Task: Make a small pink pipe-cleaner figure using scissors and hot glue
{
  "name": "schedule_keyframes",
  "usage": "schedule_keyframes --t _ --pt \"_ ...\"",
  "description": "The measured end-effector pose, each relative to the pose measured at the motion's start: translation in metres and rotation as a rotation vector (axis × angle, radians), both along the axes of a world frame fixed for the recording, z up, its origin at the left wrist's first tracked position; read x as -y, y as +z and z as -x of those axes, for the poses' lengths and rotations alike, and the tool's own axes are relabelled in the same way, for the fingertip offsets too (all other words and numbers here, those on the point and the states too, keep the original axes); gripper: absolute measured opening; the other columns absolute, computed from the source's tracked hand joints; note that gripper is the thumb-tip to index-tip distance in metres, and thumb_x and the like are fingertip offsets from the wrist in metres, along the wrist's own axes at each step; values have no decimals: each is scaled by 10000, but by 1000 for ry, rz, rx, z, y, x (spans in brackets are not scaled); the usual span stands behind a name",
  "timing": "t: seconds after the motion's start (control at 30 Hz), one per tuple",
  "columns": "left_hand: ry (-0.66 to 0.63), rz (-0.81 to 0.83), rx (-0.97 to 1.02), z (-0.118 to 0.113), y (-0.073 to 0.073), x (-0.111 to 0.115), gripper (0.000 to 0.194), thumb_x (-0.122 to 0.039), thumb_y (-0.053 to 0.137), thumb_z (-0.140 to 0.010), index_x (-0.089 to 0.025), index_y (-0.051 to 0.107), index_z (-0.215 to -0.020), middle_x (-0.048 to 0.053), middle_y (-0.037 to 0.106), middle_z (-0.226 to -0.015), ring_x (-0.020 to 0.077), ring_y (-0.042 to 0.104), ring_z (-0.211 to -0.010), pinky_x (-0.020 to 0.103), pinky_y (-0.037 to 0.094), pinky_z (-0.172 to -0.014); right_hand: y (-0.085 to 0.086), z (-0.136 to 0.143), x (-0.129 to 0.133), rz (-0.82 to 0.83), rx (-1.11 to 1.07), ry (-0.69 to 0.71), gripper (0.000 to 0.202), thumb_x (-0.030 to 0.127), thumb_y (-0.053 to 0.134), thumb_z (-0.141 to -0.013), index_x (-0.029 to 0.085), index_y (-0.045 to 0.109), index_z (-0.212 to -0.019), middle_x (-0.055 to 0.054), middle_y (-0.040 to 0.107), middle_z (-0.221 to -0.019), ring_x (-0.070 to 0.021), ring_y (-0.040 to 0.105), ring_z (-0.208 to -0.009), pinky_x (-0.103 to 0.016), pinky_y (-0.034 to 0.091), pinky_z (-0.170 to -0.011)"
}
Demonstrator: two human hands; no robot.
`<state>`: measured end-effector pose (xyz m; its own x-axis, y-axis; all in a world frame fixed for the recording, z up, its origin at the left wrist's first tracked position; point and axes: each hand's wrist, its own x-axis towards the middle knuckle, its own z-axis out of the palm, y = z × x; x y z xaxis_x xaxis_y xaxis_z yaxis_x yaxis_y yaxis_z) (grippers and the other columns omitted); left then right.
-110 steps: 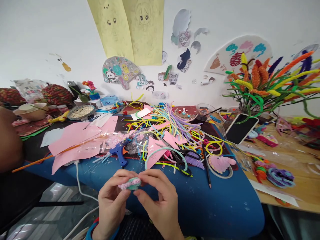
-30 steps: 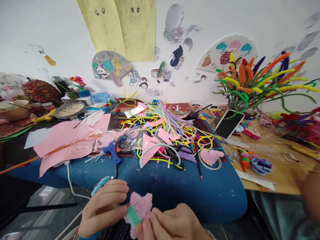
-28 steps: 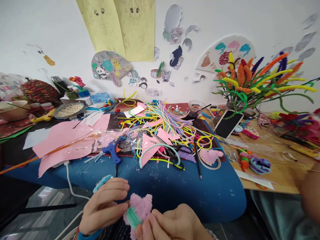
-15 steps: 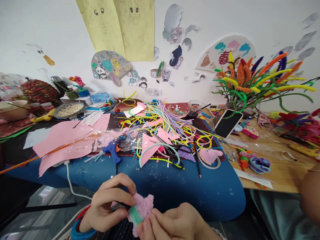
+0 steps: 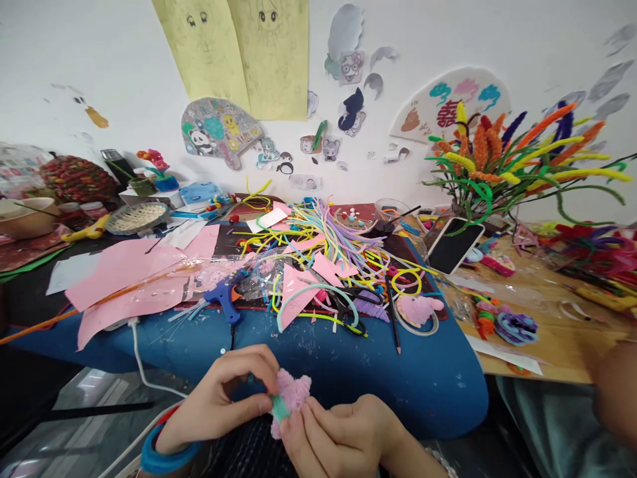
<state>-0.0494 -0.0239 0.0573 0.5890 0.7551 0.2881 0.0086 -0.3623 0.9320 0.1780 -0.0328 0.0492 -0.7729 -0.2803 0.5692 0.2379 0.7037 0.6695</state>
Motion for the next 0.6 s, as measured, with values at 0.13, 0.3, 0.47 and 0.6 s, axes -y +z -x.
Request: schedule_keyframes --t 0.13,0.3,0.47,0.6 --pt "4 59 21 -2 -2 2 78 -177 641 -844 -155 666 -914 75 634 -885 163 603 -779 263 499 -715 6 -3 3 68 24 -30 202 37 699 -793 236 733 -794 93 704 -741 -51 643 -765 -71 592 -737" --pt "282 -57 96 -18 -19 3 97 -194 600 -875 -187 646 -960 46 589 -882 151 558 -770 254 457 -707 -7 -1 9 426 -299 -234 193 55 563 -882 171 718 -894 -7 730 -810 -120 684 -828 -197 603 -810" --pt "395 -68 135 -38 -43 -7 118 -230 592 -879 -178 681 -936 55 629 -832 174 577 -787 273 457 -727 -26 14 -3 1095 -826 -332 116 140 573 -884 200 668 -913 -50 690 -862 -149 672 -791 -230 582 -716" --pt "420 92 145 -44 -54 -14 149 -283 661 -821 -145 706 -856 67 682 -771 179 601 -720 266 474 -677 -34 21 -12 1576 -977 -236 43 228 630 -854 203 660 -835 -38 658 -855 -148 654 -803 -200 551 -700"
